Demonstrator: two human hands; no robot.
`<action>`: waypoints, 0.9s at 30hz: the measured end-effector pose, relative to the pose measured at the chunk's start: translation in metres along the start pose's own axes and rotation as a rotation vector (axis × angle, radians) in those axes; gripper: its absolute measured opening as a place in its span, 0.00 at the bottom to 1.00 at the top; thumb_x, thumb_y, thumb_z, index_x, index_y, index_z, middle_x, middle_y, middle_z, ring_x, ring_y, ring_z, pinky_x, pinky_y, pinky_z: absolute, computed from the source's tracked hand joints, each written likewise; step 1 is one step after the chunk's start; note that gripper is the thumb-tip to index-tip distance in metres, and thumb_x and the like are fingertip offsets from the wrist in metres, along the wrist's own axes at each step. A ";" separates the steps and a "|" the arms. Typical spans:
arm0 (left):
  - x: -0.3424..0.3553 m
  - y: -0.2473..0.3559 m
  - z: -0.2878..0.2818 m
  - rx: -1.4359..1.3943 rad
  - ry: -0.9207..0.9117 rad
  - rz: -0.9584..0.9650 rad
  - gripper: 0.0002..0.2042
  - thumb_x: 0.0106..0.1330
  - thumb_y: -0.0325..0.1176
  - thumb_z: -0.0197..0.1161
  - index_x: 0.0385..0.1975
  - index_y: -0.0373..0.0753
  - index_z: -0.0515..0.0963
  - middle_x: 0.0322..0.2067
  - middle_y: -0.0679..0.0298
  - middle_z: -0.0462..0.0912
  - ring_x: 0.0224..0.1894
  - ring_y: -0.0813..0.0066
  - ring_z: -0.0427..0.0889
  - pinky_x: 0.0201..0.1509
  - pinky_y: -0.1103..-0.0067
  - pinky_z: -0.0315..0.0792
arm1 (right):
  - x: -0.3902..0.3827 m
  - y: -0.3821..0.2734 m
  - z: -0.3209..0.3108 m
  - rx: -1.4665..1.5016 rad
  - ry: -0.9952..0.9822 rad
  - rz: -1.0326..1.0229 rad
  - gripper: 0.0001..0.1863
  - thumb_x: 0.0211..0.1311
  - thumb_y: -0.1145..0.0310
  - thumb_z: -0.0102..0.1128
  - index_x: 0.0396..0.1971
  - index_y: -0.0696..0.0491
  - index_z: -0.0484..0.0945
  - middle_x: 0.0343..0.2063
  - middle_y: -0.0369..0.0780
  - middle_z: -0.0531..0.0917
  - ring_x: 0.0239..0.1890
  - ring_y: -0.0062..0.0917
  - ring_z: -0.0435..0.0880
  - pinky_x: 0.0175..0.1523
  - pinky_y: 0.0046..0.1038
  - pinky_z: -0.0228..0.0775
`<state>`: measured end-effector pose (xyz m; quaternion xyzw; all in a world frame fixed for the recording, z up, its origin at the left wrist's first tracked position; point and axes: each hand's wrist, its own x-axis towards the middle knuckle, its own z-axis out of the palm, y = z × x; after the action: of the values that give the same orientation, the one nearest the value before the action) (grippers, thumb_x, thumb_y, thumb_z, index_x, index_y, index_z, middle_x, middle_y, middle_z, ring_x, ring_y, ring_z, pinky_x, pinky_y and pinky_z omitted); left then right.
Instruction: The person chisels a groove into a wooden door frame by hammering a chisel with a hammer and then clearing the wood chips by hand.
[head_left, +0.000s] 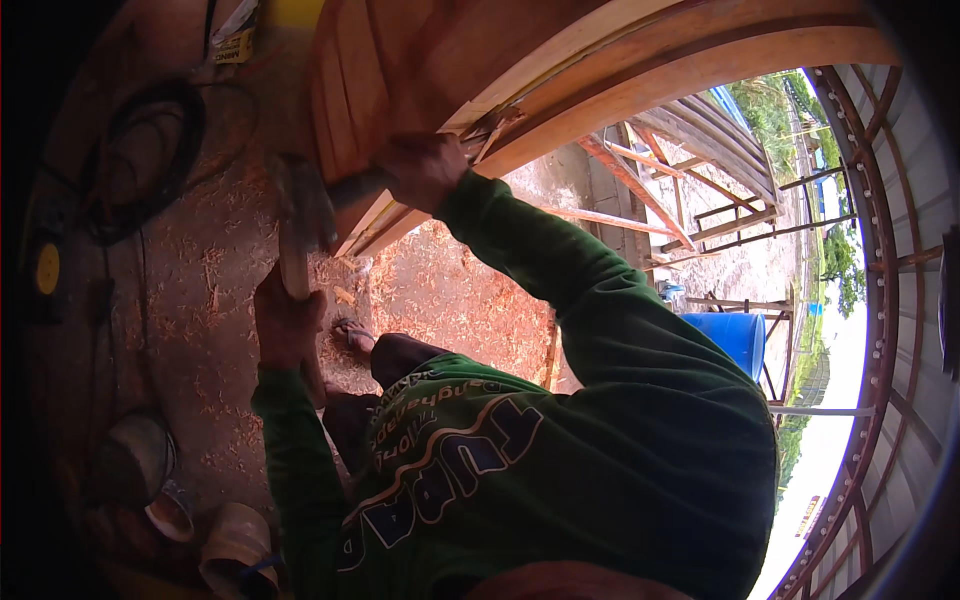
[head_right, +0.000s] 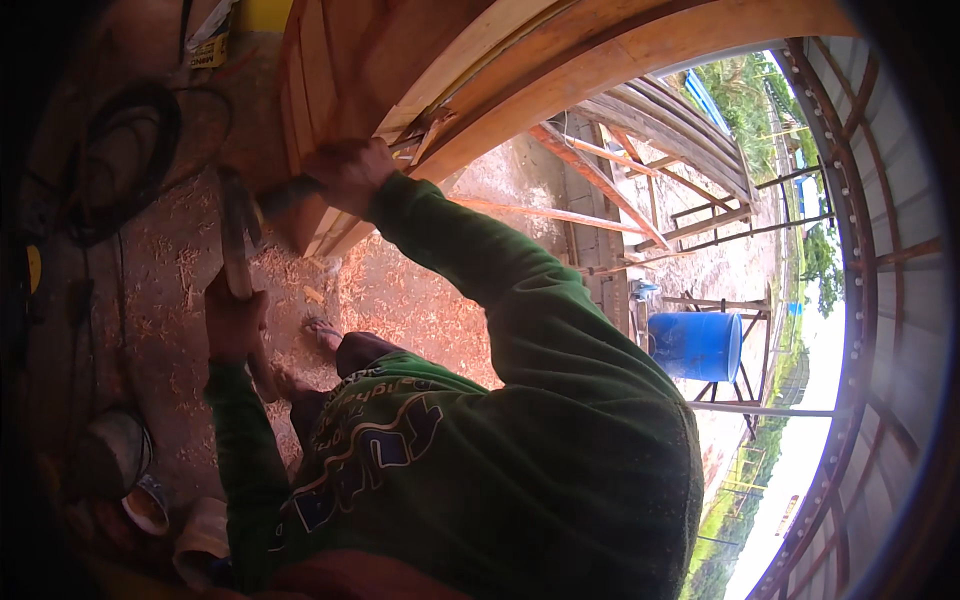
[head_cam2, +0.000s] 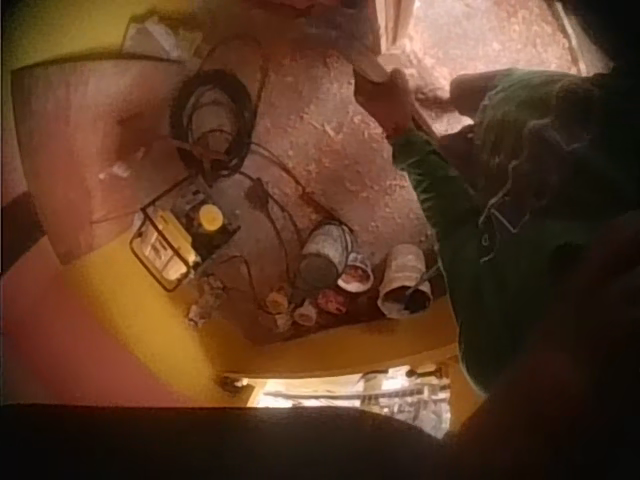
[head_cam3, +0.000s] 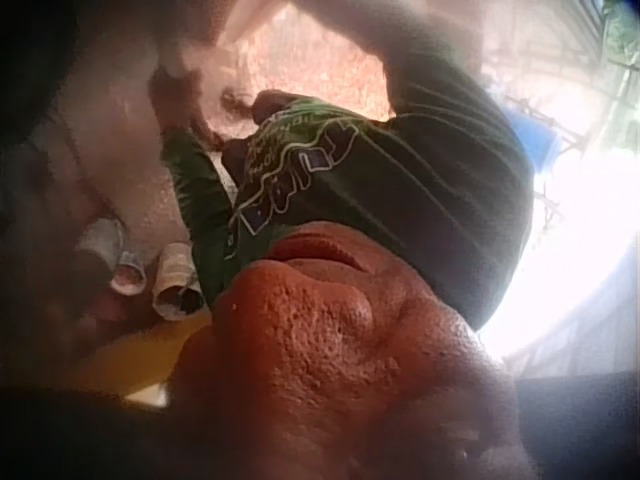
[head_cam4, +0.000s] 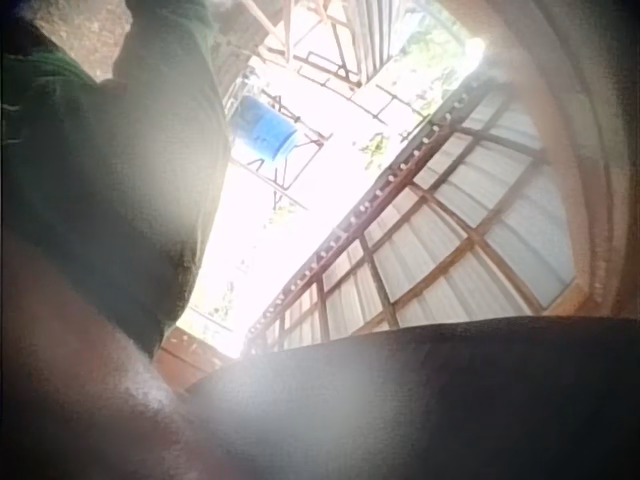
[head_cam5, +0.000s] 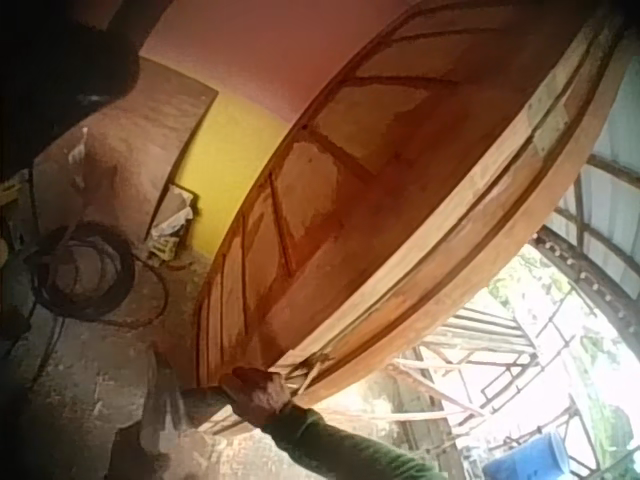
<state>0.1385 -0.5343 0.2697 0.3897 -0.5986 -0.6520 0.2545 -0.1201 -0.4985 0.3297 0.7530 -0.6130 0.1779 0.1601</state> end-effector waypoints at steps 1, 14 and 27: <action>-0.010 -0.004 -0.007 0.002 0.008 -0.002 0.06 0.50 0.22 0.58 0.25 0.37 0.69 0.14 0.65 0.71 0.13 0.77 0.72 0.16 0.77 0.67 | -0.010 -0.002 -0.008 0.039 -0.005 -0.118 0.06 0.39 0.67 0.62 0.22 0.44 0.76 0.19 0.35 0.76 0.23 0.30 0.80 0.26 0.34 0.73; -0.027 -0.026 -0.025 -0.121 0.050 -0.160 0.09 0.50 0.21 0.59 0.25 0.38 0.65 0.13 0.65 0.70 0.12 0.76 0.72 0.14 0.78 0.67 | 0.017 -0.019 0.026 0.062 0.050 -0.052 0.08 0.35 0.71 0.63 0.20 0.46 0.73 0.17 0.36 0.73 0.21 0.33 0.78 0.22 0.35 0.69; -0.019 -0.008 -0.017 -0.137 0.038 -0.078 0.09 0.50 0.20 0.59 0.23 0.39 0.65 0.14 0.67 0.69 0.12 0.77 0.70 0.16 0.79 0.66 | 0.030 -0.015 0.025 -0.006 0.117 0.017 0.10 0.39 0.70 0.66 0.23 0.45 0.73 0.18 0.35 0.74 0.21 0.32 0.78 0.21 0.34 0.68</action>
<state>0.1645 -0.5274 0.2657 0.4067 -0.5319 -0.6933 0.2664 -0.0979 -0.5336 0.3210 0.7355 -0.6096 0.2212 0.1963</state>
